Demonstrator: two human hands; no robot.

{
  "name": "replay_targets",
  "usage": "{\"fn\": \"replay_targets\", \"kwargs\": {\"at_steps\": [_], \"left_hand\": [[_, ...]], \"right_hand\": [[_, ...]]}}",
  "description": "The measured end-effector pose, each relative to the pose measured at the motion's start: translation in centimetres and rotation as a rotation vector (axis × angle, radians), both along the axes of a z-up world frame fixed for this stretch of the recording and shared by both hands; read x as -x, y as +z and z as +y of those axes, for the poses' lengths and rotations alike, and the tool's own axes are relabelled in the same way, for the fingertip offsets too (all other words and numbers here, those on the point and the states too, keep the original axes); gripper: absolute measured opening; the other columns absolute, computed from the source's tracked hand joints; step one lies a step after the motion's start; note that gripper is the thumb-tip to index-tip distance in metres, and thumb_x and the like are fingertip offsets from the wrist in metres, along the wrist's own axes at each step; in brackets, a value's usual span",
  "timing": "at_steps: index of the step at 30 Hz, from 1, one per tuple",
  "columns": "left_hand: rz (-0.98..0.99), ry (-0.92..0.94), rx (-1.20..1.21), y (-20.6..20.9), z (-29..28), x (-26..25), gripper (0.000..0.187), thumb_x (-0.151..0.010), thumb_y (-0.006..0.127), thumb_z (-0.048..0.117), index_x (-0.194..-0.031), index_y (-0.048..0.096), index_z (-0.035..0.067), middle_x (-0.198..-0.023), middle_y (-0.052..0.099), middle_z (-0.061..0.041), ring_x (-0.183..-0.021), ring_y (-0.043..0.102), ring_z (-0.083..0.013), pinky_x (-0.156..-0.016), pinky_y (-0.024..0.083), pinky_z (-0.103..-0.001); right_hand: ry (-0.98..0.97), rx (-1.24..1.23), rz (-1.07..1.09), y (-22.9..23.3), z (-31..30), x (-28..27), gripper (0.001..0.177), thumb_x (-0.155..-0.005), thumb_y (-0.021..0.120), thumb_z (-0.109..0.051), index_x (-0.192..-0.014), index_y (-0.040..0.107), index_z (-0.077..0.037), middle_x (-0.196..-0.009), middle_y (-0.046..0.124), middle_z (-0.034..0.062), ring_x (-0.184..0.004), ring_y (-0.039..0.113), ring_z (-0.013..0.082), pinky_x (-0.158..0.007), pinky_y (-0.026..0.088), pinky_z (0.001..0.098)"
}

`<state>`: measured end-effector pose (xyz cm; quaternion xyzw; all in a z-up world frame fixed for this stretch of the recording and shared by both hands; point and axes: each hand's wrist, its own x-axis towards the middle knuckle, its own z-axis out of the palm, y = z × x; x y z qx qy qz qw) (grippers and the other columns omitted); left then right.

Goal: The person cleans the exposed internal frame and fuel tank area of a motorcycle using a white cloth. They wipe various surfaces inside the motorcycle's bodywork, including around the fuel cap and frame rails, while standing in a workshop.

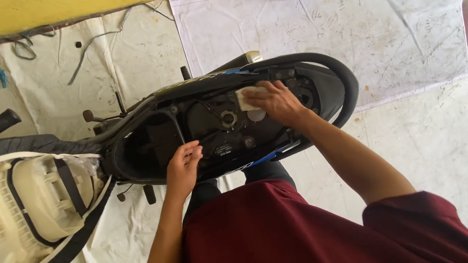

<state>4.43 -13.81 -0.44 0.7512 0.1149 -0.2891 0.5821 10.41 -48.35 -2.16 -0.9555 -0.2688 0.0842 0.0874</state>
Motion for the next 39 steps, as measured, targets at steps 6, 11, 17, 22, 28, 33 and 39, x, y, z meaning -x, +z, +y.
{"fn": "replay_targets", "kwargs": {"at_steps": [6,11,17,22,28,33,39], "left_hand": [[0.042,-0.040,0.001,-9.1,-6.6,-3.2,0.048,-0.103,0.060,0.032,-0.143,0.057,0.006,-0.136,0.066,-0.014,-0.123,0.064,-0.0234,-0.098,0.053,-0.036],[-0.078,0.054,-0.113,-12.9,-10.4,-3.2,0.051,-0.097,0.067,0.025,-0.142,0.057,0.003,-0.139,0.057,-0.019,-0.118,0.067,-0.0289,-0.094,0.057,-0.038],[-0.262,0.076,-0.280,-13.4,-12.3,-2.3,0.033,-0.096,0.069,0.015,-0.124,0.066,-0.002,-0.129,0.058,-0.020,-0.105,0.069,-0.0288,-0.093,0.056,-0.039],[-0.179,0.021,-0.286,-11.5,-12.0,-3.0,0.036,-0.091,0.072,0.013,-0.123,0.067,-0.003,-0.129,0.056,-0.017,-0.106,0.069,-0.0273,-0.093,0.056,-0.037],[-0.016,-0.020,0.076,-11.1,-8.3,-3.2,0.044,-0.094,0.065,0.009,-0.137,0.060,-0.001,-0.133,0.068,-0.013,-0.111,0.071,-0.0229,-0.093,0.055,-0.031],[0.037,0.078,0.173,-10.4,-4.2,-2.0,0.039,-0.102,0.057,0.010,-0.140,0.057,0.002,-0.132,0.069,-0.015,-0.108,0.070,-0.0211,-0.093,0.054,-0.032],[0.134,0.053,0.063,-2.6,-1.2,-1.1,0.040,-0.103,0.052,0.015,-0.142,0.056,0.007,-0.133,0.069,-0.008,-0.110,0.069,-0.0157,-0.093,0.053,-0.029]], "right_hand": [[-0.137,-0.024,0.010,1.3,-2.6,2.0,0.046,-0.088,0.063,-0.009,-0.132,0.071,-0.019,-0.147,0.060,-0.0074,-0.126,0.052,0.0288,-0.102,0.043,0.0397],[-0.221,-0.004,0.104,1.9,-3.7,2.2,0.043,-0.080,0.066,-0.004,-0.121,0.075,-0.016,-0.134,0.067,-0.0040,-0.119,0.055,0.0291,-0.102,0.046,0.0413],[-0.345,-0.242,0.013,6.1,-2.7,0.9,0.048,-0.077,0.063,0.005,-0.123,0.073,-0.007,-0.131,0.070,0.0054,-0.113,0.056,0.0320,-0.101,0.048,0.0446],[-0.301,-0.218,-0.089,3.9,0.6,-0.9,0.048,-0.080,0.062,0.005,-0.124,0.073,-0.010,-0.137,0.068,0.0062,-0.117,0.055,0.0309,-0.102,0.048,0.0451],[0.089,-0.037,0.067,-0.1,3.1,-2.0,0.043,-0.091,0.065,-0.009,-0.133,0.067,-0.020,-0.153,0.051,0.0031,-0.130,0.049,0.0316,-0.102,0.046,0.0448],[0.033,0.098,-0.067,-0.3,-0.9,-0.6,0.055,-0.090,0.059,-0.010,-0.141,0.064,-0.030,-0.155,0.049,-0.0108,-0.122,0.053,0.0237,-0.096,0.045,0.0421],[-0.371,0.014,-0.025,0.4,0.6,4.9,0.050,-0.093,0.058,-0.008,-0.142,0.061,-0.019,-0.156,0.050,-0.0040,-0.106,0.054,0.0294,-0.091,0.047,0.0417]]}}
